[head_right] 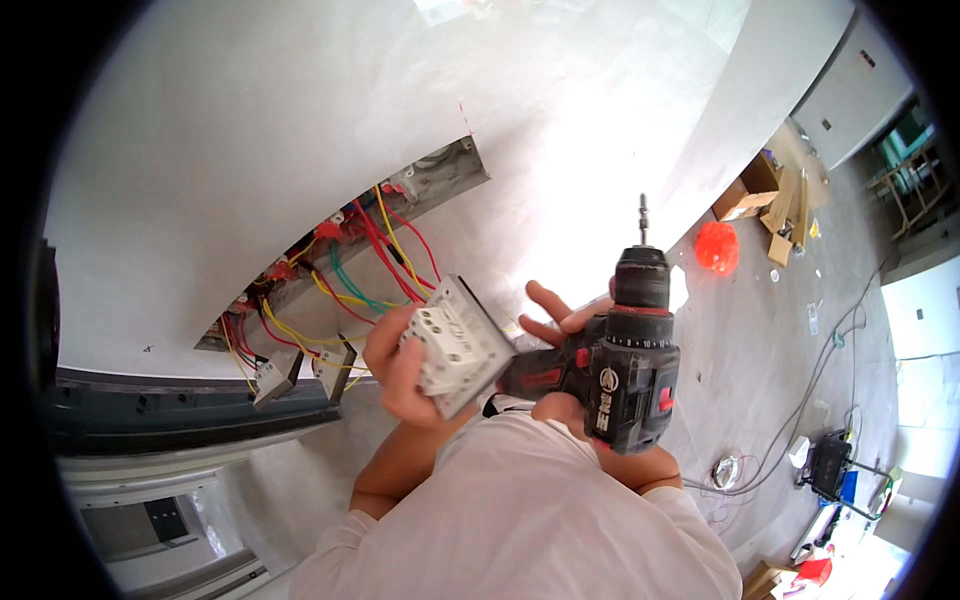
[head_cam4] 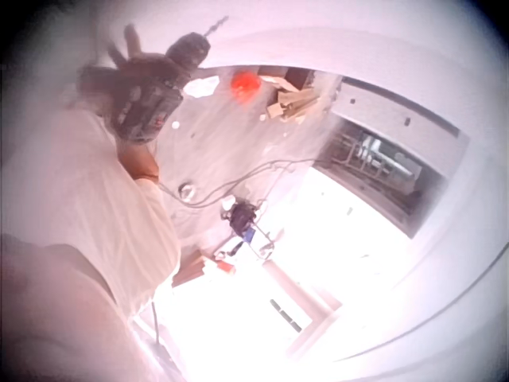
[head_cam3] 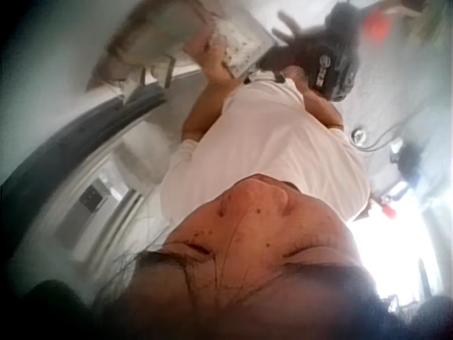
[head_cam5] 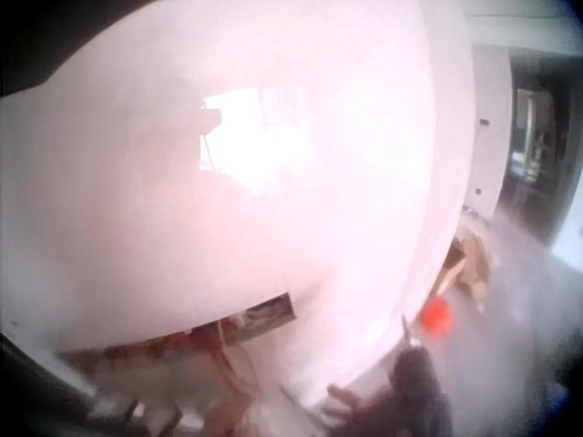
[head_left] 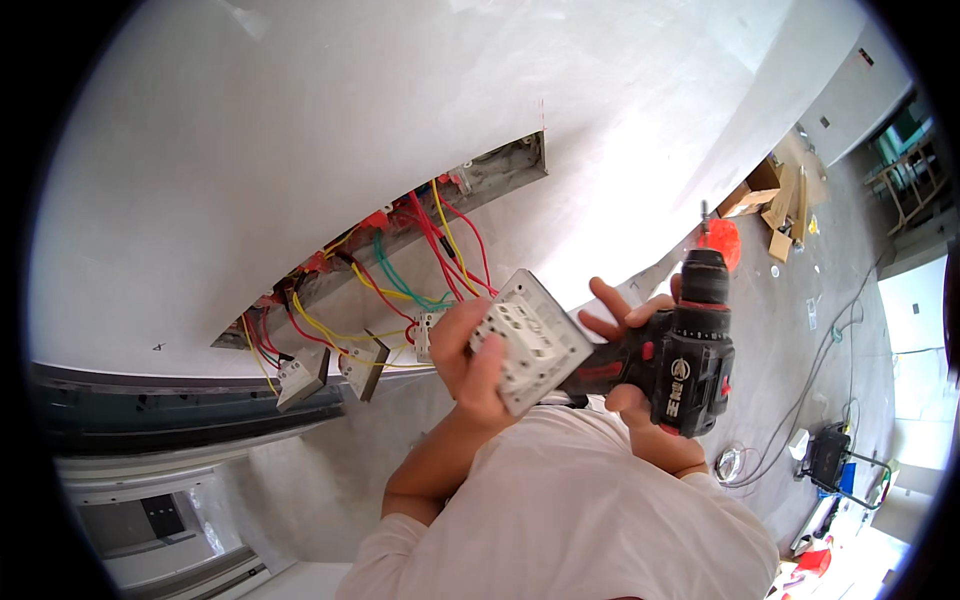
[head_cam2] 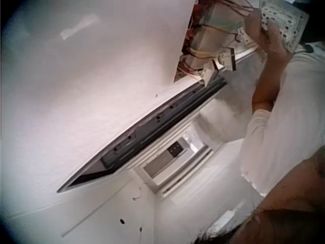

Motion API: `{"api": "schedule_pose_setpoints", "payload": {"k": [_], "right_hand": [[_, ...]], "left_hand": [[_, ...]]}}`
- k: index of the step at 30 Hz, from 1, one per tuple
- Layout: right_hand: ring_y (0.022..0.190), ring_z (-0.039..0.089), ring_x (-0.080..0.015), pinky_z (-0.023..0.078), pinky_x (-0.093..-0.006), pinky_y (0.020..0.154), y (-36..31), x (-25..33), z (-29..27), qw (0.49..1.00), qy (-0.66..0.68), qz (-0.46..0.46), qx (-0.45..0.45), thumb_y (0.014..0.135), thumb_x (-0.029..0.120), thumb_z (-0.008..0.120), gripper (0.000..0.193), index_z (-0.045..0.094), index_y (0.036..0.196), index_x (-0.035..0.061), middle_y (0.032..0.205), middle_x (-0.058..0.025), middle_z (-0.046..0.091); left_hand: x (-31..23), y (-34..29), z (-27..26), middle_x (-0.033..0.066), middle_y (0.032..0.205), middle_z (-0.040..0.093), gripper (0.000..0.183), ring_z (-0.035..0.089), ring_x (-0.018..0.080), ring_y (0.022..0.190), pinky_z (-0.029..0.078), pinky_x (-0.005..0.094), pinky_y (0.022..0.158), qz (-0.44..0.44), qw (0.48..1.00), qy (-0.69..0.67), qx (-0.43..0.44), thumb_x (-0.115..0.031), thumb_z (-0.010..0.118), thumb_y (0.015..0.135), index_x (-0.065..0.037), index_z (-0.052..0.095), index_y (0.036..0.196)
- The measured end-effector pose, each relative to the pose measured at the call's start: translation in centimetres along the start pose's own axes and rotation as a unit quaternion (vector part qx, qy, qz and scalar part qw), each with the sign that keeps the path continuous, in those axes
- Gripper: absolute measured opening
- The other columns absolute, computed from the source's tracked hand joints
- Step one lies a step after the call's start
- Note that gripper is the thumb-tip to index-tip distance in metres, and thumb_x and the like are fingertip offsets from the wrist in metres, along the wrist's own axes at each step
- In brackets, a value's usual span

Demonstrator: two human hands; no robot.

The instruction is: The person installs electrical outlets into a wall cavity. They use a power drill to secure the outlet to the wall, strip the ends of colored wires with pliers, and connect the wires to the terminal screws on the back of the outlet. The person repeats this process for multiple outlets in the same wall section.

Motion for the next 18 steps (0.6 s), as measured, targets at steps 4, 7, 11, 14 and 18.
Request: {"api": "schedule_pose_setpoints", "payload": {"k": [4, 7, 11, 14, 18], "right_hand": [[0.144, 0.042, -0.039, 0.05, -0.05, 0.113, -1.4, -0.4, 1.2, 0.998, 0.031, 0.051, -0.033, 0.068, 0.025, 0.094, 0.094, 0.037, 0.142, 0.014, 0.131, -0.0029, 0.047], [0.148, 0.035, -0.0386, 0.047, -0.0507, 0.115, -1.4, -0.6, 1.5, 0.999, -0.052, 0.006, -0.009, 0.068, 0.023, 0.094, 0.095, 0.037, 0.144, 0.0153, 0.133, -0.0044, 0.045], [0.15, 0.031, -0.0337, 0.039, -0.0487, 0.121, -1.3, -1.6, 1.1, 0.993, -0.084, 0.027, 0.073, 0.067, 0.019, 0.095, 0.091, 0.038, 0.138, 0.0181, 0.155, -0.0131, 0.03], [0.15, 0.033, -0.0311, 0.036, -0.0461, 0.122, -0.8, -1.4, 1.8, 0.993, -0.052, 0.039, 0.099, 0.067, 0.018, 0.096, 0.087, 0.039, 0.133, 0.0186, 0.166, -0.0228, 0.015], [0.148, 0.035, -0.0334, 0.038, -0.0505, 0.12, 0.5, 0.4, 2.9, 0.992, -0.045, -0.012, 0.119, 0.069, 0.01, 0.094, 0.098, 0.034, 0.146, 0.0229, 0.141, -0.0044, 0.044]], "left_hand": [[-0.5, 0.3, 0.3, 0.0207, 0.122, 0.055, 0.049, 0.054, 0.0347, 0.106, 0.048, 0.0432, 0.086, 0.084, 0.994, 0.074, -0.018, -0.023, 0.076, 0.088, -0.01, 0.05, 0.127], [-0.4, 0.5, 0.3, 0.0192, 0.123, 0.055, 0.049, 0.053, 0.0327, 0.103, 0.047, 0.0424, 0.086, 0.056, 0.991, 0.122, -0.023, -0.023, 0.077, 0.087, -0.011, 0.052, 0.127], [-0.7, 1.1, 0.2, 0.0162, 0.12, 0.054, 0.058, 0.052, 0.0293, 0.099, 0.045, 0.042, 0.081, 0.053, 0.989, 0.137, 0.024, -0.026, 0.083, 0.082, -0.011, 0.051, 0.128], [-1.1, 0.7, 0.6, 0.0143, 0.118, 0.053, 0.064, 0.052, 0.0268, 0.094, 0.044, 0.0402, 0.078, 0.073, 0.99, 0.118, 0.036, -0.026, 0.087, 0.079, -0.01, 0.049, 0.128], [-0.4, -0.9, 1.3, 0.0185, 0.126, 0.054, 0.054, 0.051, 0.0316, 0.105, 0.046, 0.0418, 0.086, 0.066, 0.996, 0.052, 0.023, -0.008, 0.074, 0.077, -0.009, 0.055, 0.128]]}}
Point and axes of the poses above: each hand's wrist, its own y-axis towards the middle knuckle, its own z-axis out of the palm, x = y × z, the point moved 4 cm from there along y, towards the middle knuckle
